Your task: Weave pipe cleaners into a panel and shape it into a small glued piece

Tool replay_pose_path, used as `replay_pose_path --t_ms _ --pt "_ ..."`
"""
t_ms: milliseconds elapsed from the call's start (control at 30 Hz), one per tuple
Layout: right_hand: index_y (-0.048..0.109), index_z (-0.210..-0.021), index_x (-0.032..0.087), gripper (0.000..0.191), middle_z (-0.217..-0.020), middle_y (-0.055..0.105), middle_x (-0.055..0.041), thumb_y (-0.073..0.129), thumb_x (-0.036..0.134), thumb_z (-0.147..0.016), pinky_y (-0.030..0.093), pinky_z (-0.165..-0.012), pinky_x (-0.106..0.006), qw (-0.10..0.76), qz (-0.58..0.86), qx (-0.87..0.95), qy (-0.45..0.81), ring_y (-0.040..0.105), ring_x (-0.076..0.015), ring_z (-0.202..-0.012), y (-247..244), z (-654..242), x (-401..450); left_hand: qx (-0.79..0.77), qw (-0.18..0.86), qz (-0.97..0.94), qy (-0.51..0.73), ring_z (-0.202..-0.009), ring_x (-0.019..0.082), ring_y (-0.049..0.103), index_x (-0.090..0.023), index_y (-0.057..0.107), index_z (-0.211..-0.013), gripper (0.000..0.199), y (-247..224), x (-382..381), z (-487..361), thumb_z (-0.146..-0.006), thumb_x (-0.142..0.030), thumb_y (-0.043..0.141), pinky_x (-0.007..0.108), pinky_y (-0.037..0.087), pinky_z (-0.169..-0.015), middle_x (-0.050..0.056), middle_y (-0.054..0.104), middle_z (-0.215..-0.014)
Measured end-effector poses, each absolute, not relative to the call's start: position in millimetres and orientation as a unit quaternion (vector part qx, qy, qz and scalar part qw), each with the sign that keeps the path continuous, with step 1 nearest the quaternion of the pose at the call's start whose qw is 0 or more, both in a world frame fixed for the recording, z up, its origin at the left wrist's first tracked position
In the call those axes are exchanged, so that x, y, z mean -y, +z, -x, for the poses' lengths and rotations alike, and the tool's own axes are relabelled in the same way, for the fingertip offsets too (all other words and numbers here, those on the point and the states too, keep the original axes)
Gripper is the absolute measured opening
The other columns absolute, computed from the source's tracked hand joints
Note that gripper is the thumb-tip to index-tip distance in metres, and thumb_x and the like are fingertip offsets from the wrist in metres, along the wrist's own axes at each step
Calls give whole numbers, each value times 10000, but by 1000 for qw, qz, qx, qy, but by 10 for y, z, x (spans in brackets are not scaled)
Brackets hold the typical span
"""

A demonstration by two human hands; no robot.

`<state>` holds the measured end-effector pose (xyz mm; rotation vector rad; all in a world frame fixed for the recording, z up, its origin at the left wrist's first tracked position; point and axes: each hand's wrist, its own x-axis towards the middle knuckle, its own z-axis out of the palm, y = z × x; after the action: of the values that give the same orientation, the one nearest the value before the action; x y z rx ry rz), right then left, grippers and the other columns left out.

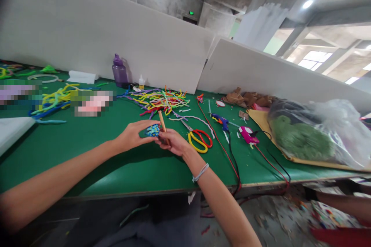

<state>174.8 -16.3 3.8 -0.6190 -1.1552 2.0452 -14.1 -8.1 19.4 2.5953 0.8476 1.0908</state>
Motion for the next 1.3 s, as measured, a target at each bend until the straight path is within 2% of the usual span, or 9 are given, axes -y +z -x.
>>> replay_pose_path --t_ms 167,400,800,933,1167,1300 --pt "517 -780 133 182 -625 518 2 647 218 -687 171 -347 -129 360 252 436 785 471 -67 -544 31 -1730 165 -286 86 -877 376 -1038 177 560 -198 492 -1210 492 130 69 131 -779 -423 564 304 441 -912 65 600 -1143" --pt "510 -733 139 217 -550 506 34 675 265 -669 172 -342 -138 373 288 446 761 362 -31 -422 32 -1718 155 -306 95 -878 356 -1067 200 541 -205 396 -1290 674 103 54 128 -718 -498 597 342 438 -917 80 557 -1208" --pt "531 -783 138 215 -619 520 10 670 256 -669 160 -351 -139 370 255 444 775 419 -50 -504 57 -1719 173 -304 98 -872 370 -1031 196 573 -197 480 -1217 561 144 85 123 -738 -470 587 311 446 -905 69 602 -1151" --pt "538 -832 147 260 -653 518 4 668 312 -679 177 -364 -142 357 237 437 791 457 -70 -565 118 -1735 207 -299 94 -866 389 -1014 191 583 -188 485 -1210 547 178 118 115 -743 -453 591 301 448 -899 70 606 -1144" --pt "522 -781 143 292 -576 501 28 699 339 -658 179 -379 -151 364 266 464 763 373 -38 -472 94 -1718 209 -278 111 -870 392 -1007 181 585 -195 497 -1200 527 177 139 101 -741 -429 606 290 453 -887 61 616 -1127" --pt "524 -787 150 299 -580 503 34 712 333 -643 190 -386 -146 373 273 456 761 383 -37 -481 74 -1703 209 -280 122 -866 395 -1000 181 590 -197 516 -1180 504 177 143 91 -740 -425 608 284 454 -884 56 623 -1118"
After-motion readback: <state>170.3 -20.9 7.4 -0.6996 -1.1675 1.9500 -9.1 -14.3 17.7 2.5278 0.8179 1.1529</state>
